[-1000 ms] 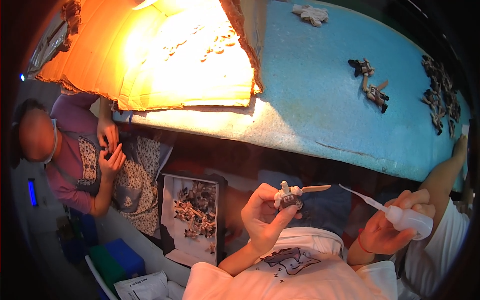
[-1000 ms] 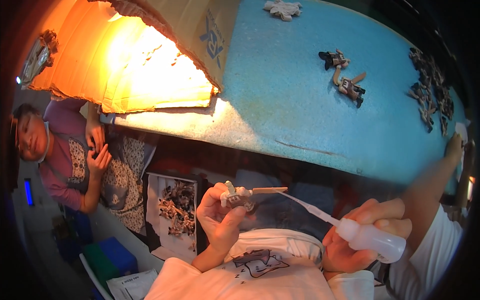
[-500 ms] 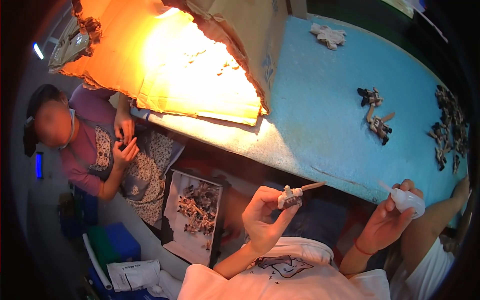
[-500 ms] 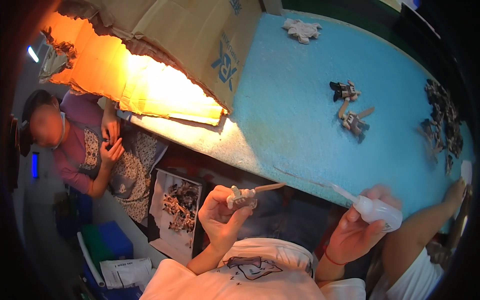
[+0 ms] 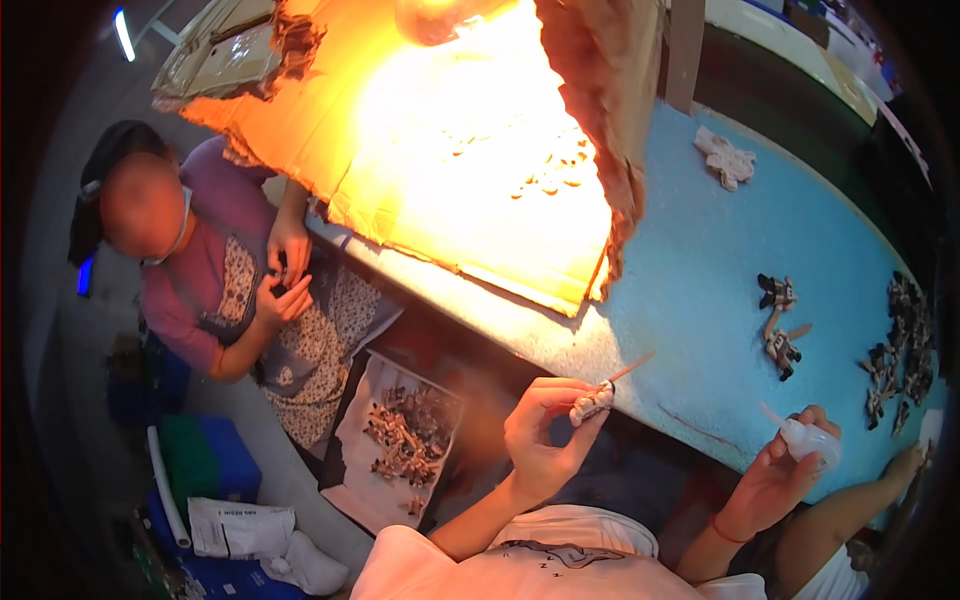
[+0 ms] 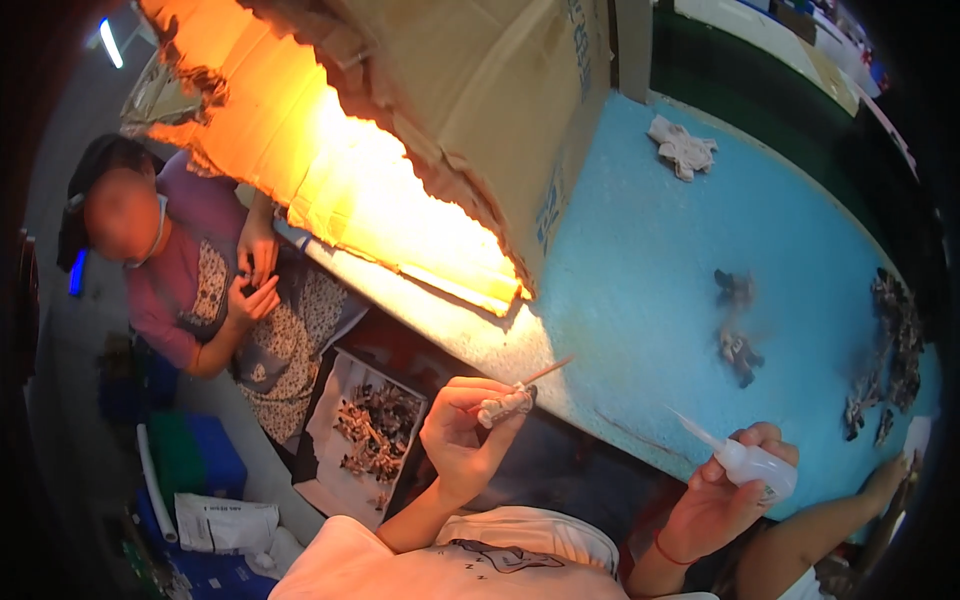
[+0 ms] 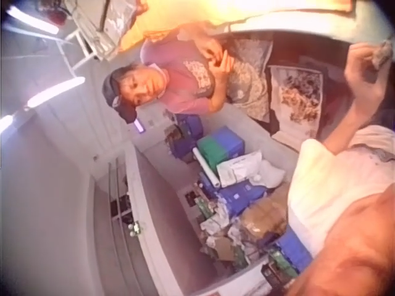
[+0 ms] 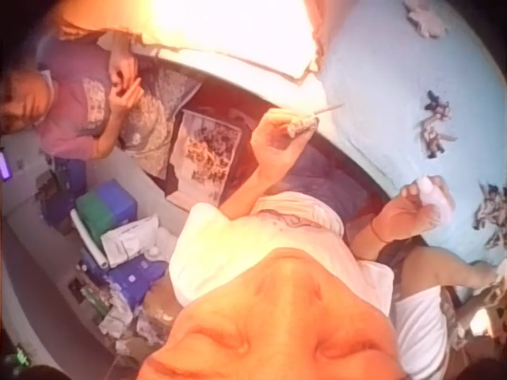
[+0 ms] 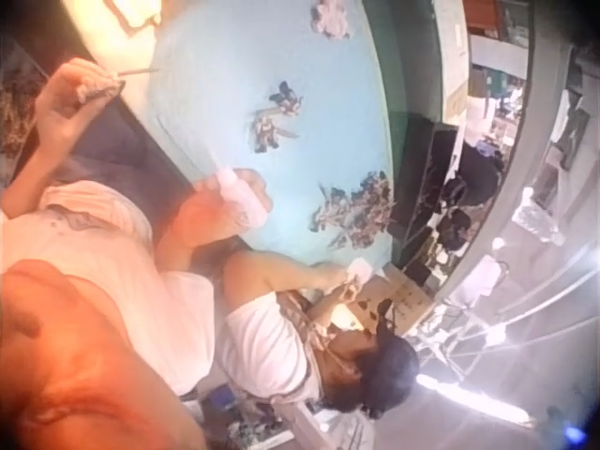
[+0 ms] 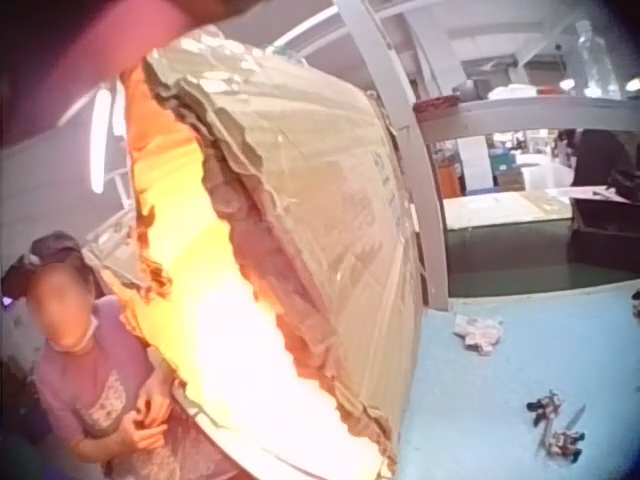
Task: The person assembles small figurines by applying glue from a bottle onto components, attaching parts together by hand, and placing finished figurines on the table.
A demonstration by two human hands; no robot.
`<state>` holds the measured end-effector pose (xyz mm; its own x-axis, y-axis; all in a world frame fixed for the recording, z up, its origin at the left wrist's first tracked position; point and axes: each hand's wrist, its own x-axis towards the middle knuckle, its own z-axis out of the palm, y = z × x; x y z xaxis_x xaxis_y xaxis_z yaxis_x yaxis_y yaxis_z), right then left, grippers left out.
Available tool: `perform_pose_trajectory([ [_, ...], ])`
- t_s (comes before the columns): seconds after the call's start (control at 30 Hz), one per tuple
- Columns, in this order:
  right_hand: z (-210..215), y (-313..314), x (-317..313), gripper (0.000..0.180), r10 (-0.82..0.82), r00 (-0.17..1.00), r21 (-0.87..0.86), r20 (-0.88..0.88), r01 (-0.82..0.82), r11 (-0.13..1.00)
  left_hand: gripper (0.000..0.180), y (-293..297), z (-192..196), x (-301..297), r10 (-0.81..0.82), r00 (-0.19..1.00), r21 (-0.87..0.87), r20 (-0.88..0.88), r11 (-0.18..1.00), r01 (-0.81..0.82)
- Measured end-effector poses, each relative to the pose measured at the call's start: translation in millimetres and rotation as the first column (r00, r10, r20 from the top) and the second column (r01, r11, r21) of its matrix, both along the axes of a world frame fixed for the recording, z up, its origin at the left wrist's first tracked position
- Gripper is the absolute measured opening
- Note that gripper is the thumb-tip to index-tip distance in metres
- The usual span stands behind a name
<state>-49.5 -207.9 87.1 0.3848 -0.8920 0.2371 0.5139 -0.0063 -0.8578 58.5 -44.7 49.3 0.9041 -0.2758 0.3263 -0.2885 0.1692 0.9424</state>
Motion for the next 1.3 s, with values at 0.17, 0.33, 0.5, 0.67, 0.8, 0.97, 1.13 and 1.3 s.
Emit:
perform_pose_trajectory([
  [0.17,7.2,3.2,21.8,0.039,-0.151,0.986,0.098,0.066,0.144,0.985,0.024,-15.2,8.5,19.5,-0.157,0.979,0.17,0.127,0.976,0.135],
  [0.33,13.1,-4.2,33.1,0.038,-0.08,0.992,0.095,0.094,0.071,0.993,0.024,-22.2,16.2,36.4,-0.204,0.979,0.171,-0.026,0.964,0.205],
  [0.5,7.0,-4.6,32.5,0.031,0.01,0.991,0.103,0.134,-0.024,0.994,0.027,-2.0,16.9,29.0,-0.17,0.983,0.078,-0.066,0.981,0.175],
  [0.67,-1.7,-11.3,23.5,0.027,0.27,0.956,0.335,0.118,-0.294,0.895,0.025,14.3,18.8,2.5,-0.036,0.973,0.007,-0.228,0.999,0.039],
  [0.8,-9.7,-13.0,12.0,0.032,0.287,0.956,0.245,0.06,-0.293,0.924,0.022,15.2,26.9,-23.3,-0.077,0.945,-0.044,-0.318,0.997,0.066],
  [0.97,-0.5,-4.4,25.5,0.038,0.255,0.967,0.212,-0.026,-0.244,0.946,0.022,27.9,28.3,-29.2,-0.136,0.951,-0.046,-0.276,0.991,0.129],
  [1.13,-2.9,-2.2,46.8,0.041,0.323,0.946,0.18,-0.032,-0.313,0.933,0.022,49.0,27.3,-25.7,-0.148,0.922,-0.141,-0.359,0.985,0.103],
  [1.3,-6.6,0.0,66.2,0.035,0.343,0.939,0.151,0.019,-0.342,0.928,0.022,68.2,18.0,-14.2,-0.242,0.884,-0.227,-0.399,0.96,0.161],
])
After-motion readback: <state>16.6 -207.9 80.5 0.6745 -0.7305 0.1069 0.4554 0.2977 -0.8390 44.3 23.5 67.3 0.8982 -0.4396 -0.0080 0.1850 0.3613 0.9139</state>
